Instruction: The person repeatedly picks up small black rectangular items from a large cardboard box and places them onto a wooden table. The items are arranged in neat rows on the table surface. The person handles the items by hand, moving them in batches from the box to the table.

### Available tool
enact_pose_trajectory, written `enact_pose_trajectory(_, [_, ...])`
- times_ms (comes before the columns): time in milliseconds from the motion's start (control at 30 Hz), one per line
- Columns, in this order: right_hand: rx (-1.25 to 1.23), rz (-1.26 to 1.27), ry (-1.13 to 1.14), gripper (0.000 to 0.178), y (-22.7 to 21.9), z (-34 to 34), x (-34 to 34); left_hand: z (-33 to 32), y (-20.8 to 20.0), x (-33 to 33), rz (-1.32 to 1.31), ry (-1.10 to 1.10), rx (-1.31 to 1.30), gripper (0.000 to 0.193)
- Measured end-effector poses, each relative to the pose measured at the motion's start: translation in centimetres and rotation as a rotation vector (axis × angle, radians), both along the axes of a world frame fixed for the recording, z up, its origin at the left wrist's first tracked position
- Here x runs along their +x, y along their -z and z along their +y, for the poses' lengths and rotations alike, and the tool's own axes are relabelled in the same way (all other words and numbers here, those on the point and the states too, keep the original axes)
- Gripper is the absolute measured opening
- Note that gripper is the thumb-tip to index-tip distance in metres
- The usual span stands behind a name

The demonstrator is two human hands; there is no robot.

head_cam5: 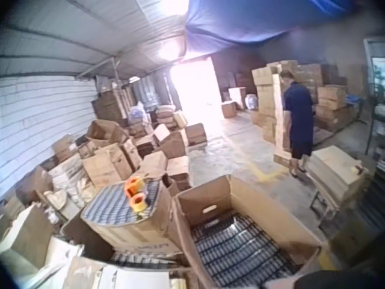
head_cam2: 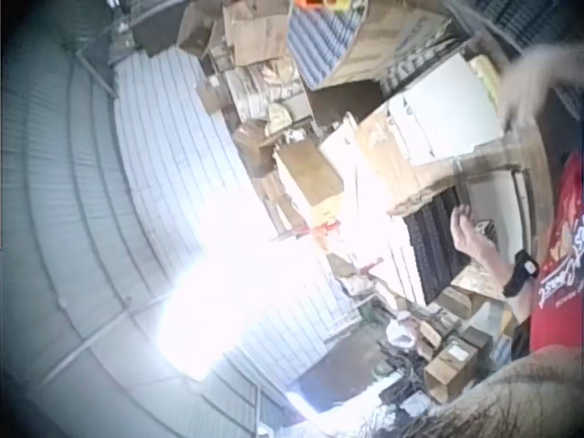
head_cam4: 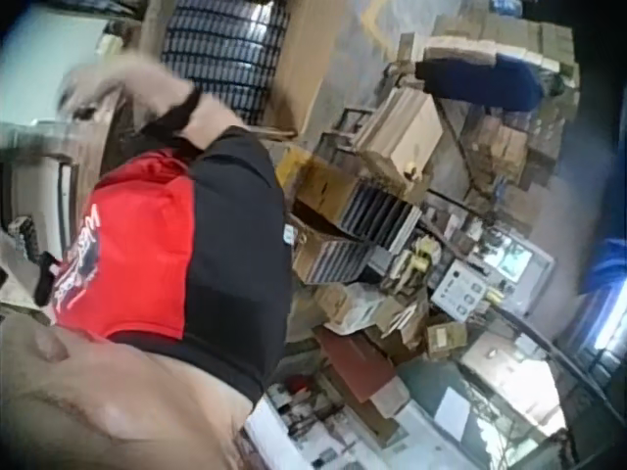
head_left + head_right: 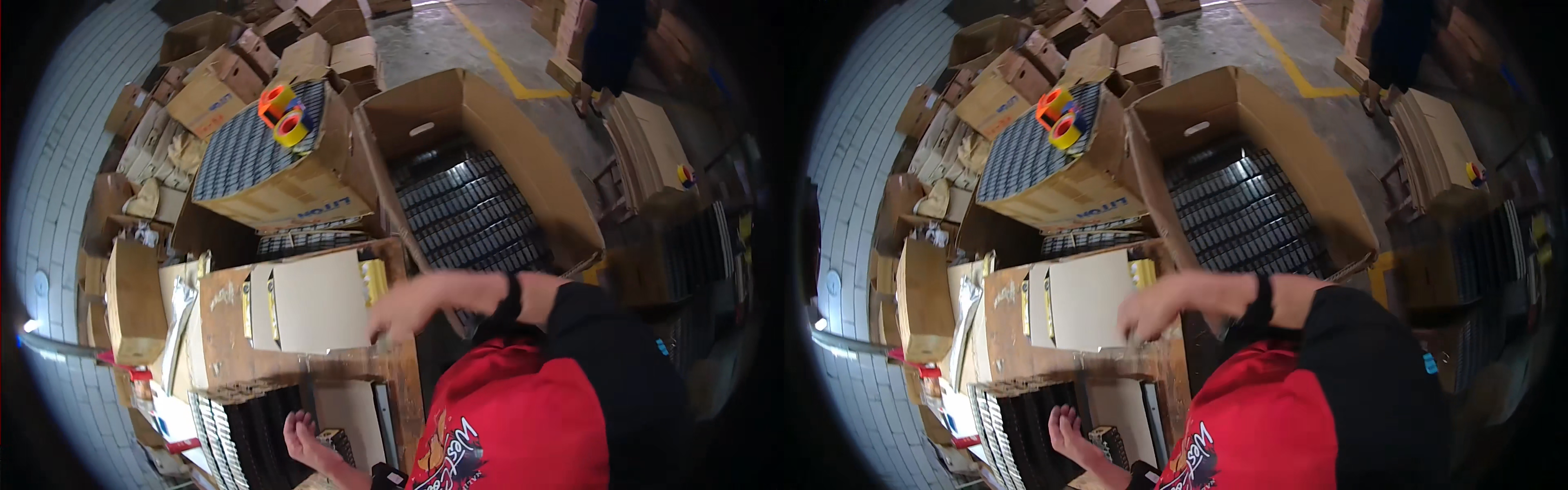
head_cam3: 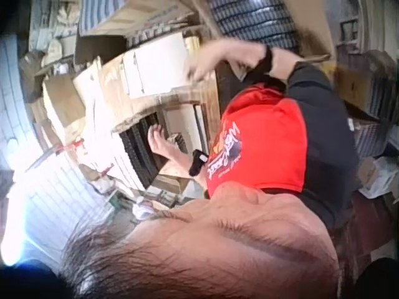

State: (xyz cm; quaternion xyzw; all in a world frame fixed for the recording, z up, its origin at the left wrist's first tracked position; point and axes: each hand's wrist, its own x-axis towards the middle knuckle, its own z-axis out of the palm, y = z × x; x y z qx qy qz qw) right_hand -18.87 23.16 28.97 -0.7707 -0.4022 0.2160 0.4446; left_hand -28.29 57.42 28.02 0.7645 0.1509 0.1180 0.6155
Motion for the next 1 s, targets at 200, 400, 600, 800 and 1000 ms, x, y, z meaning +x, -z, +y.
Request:
enact_pose_trajectory(200, [-0.616,0.162,1.384,0.027,8.7,-30.1,5.1,-25.9,-3.6,11.2,0.106,0.833,-0.055,0.03])
enact_pose_trajectory(400, [-0.993,0.332,1.318,0.032,19.4,-37.8,6.8,-48.0,9.0,22.0,0.36,1.277,0.218,0.039])
enact_pose_trajectory(600, [-1.218,0.372,1.218,0.04,25.5,-38.3,9.2,-56.8,19.6,25.7,0.283,1.124,0.762,0.052])
enact_pose_trajectory(800, [-1.206,0.527,1.246,0.029,23.0,-36.0,11.2,-59.3,20.9,25.3,0.412,1.067,1.056,0.035])
enact_pose_trajectory(1000, [-0.665,0.635,1.449,0.022,21.1,-37.7,8.9,-59.1,23.0,24.2,0.276,1.051,1.205,0.031])
